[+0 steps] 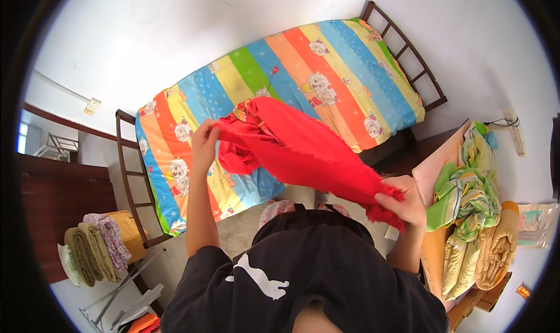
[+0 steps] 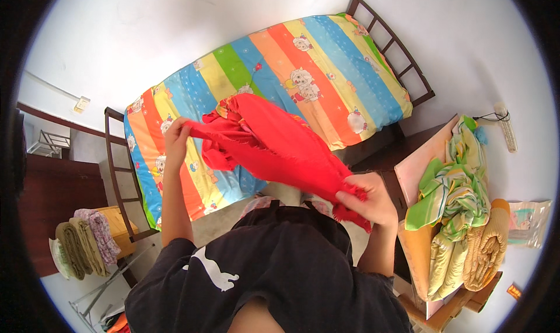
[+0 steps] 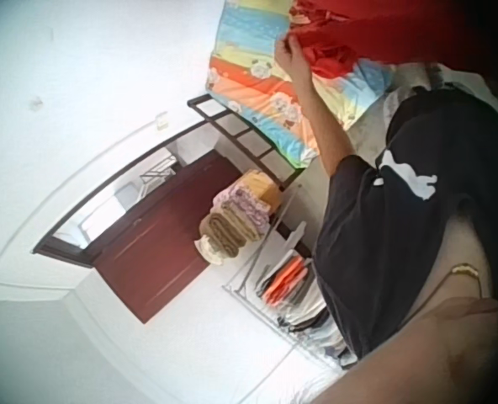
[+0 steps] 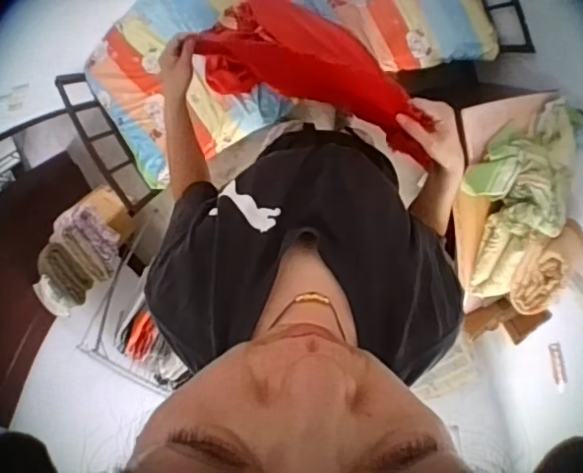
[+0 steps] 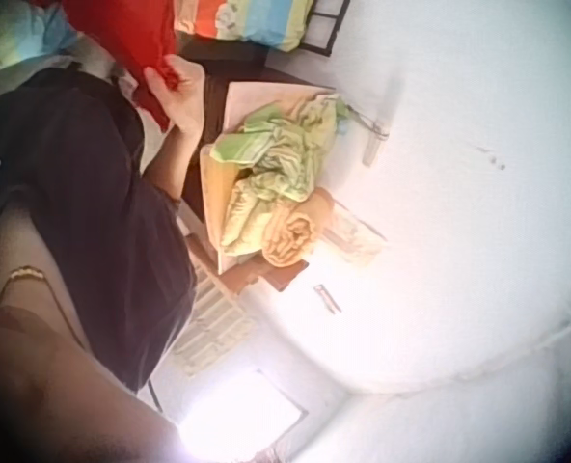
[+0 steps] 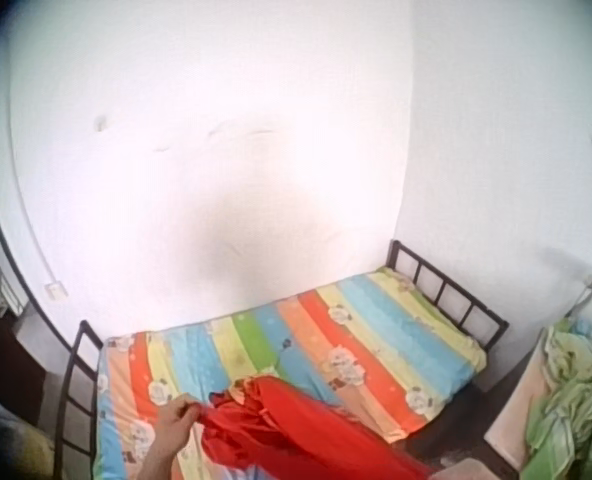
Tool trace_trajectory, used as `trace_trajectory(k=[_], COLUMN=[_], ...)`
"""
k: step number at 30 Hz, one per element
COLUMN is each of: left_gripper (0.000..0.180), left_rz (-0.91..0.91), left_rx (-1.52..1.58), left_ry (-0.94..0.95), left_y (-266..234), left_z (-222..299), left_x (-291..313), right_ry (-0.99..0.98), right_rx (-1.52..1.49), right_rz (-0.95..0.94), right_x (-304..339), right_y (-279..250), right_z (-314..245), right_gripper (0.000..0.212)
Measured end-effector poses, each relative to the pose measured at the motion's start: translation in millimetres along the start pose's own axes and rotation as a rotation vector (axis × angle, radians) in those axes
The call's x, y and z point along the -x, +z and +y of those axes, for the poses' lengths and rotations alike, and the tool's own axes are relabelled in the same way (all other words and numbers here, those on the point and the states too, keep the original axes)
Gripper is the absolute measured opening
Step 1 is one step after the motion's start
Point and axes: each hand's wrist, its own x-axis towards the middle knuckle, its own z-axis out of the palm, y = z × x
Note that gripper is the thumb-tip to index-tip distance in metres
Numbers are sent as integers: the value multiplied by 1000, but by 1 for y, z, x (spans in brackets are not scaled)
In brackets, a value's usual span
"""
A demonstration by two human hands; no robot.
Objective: The person folds a large green and white blanket, then spreads a large red cloth across a bed, smoothing the red cloth with their hands.
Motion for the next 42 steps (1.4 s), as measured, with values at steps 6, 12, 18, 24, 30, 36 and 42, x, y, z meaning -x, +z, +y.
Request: trace_trajectory(k=[6,12,18,24,30,36,42], left_gripper=[11,16,26,30,23,22,19], left_rz=[-306,-607,-910,-1169,-1267,-1298,-1184], left_rx=[-313,-352,-420,-521,-657,-574,-546], left_ry=[298,257,315,186,57,29,25], left_y=[100,176,215,232,220,183,152], left_z=[-33,-54,-71,-76,-88,-97,-90], left_x=[-43,-61,-57,-54,-45,-44,-31], right_ry=[-144,-140,-137,-115,-146,-113,-37], right_rx=[106,132,117,114,108,113,117], right_rz=[-286,-340,-259,-232,-221,-192,-167], right_x=[-4,14,35,45,44,45,45], right_y=[5,1,0,-5,-10,-18,-24], right_z=[-32,-26,-19,-14,-15,-11,-2], right_gripper=[23,31,31,31,31,31,25])
